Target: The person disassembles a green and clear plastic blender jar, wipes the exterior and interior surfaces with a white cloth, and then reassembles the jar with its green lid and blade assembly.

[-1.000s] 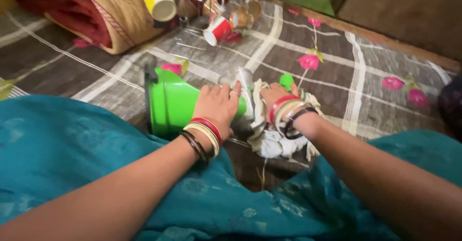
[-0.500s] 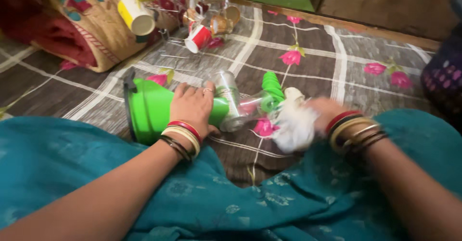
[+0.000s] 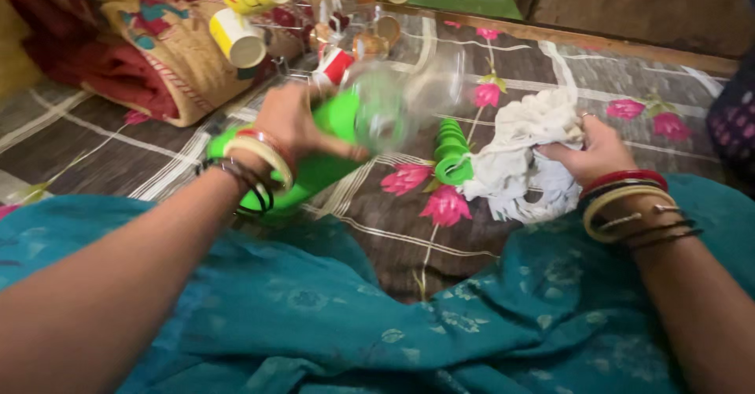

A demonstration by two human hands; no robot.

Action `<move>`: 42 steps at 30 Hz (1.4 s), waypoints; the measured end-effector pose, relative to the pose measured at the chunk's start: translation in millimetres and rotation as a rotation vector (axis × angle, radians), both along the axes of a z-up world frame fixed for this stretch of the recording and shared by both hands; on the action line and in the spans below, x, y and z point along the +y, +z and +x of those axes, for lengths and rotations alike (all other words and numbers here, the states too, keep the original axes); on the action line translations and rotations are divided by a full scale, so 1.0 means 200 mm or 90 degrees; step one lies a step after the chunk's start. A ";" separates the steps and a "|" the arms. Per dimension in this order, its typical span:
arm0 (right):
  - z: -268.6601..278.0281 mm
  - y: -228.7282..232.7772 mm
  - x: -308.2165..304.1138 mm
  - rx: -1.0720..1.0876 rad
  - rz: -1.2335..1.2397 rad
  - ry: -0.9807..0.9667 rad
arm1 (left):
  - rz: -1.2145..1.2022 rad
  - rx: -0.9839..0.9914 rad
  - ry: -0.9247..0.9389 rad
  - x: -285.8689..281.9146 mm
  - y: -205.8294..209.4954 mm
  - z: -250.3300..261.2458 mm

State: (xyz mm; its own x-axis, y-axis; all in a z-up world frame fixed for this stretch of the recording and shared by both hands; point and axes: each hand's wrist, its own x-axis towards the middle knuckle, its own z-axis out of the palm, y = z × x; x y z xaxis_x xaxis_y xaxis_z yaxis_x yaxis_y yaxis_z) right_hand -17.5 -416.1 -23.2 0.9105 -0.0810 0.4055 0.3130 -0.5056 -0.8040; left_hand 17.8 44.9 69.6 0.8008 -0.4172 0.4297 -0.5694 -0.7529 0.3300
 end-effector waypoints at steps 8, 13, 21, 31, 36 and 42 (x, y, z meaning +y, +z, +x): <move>-0.08 0.11 0.15 0.015 0.185 0.057 | -0.428 0.218 -0.356 -0.13 0.03 0.15; -0.15 0.05 0.44 0.048 0.110 0.087 | -0.262 0.189 -0.309 -0.11 -0.13 0.18; -0.25 0.09 0.93 -0.028 0.188 0.246 | -0.385 0.254 -0.349 0.05 0.02 0.09; -0.29 0.08 1.10 -0.100 -0.104 0.184 | -0.387 0.337 -0.243 0.10 0.14 0.16; -0.28 0.16 1.11 -0.080 -0.013 0.046 | -0.422 0.186 -0.184 0.10 0.06 0.15; -0.19 0.12 1.03 -0.277 0.101 -0.032 | -0.628 0.107 -0.209 0.03 -0.11 0.13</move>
State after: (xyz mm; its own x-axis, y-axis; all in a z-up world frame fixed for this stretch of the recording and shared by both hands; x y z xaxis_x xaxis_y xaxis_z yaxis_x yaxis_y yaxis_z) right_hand -54.9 -210.6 0.5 0.6520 -0.2128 0.7277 0.6162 -0.4105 -0.6722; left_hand 44.5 51.8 46.8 0.7925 -0.1498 0.5912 -0.5869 0.0758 0.8061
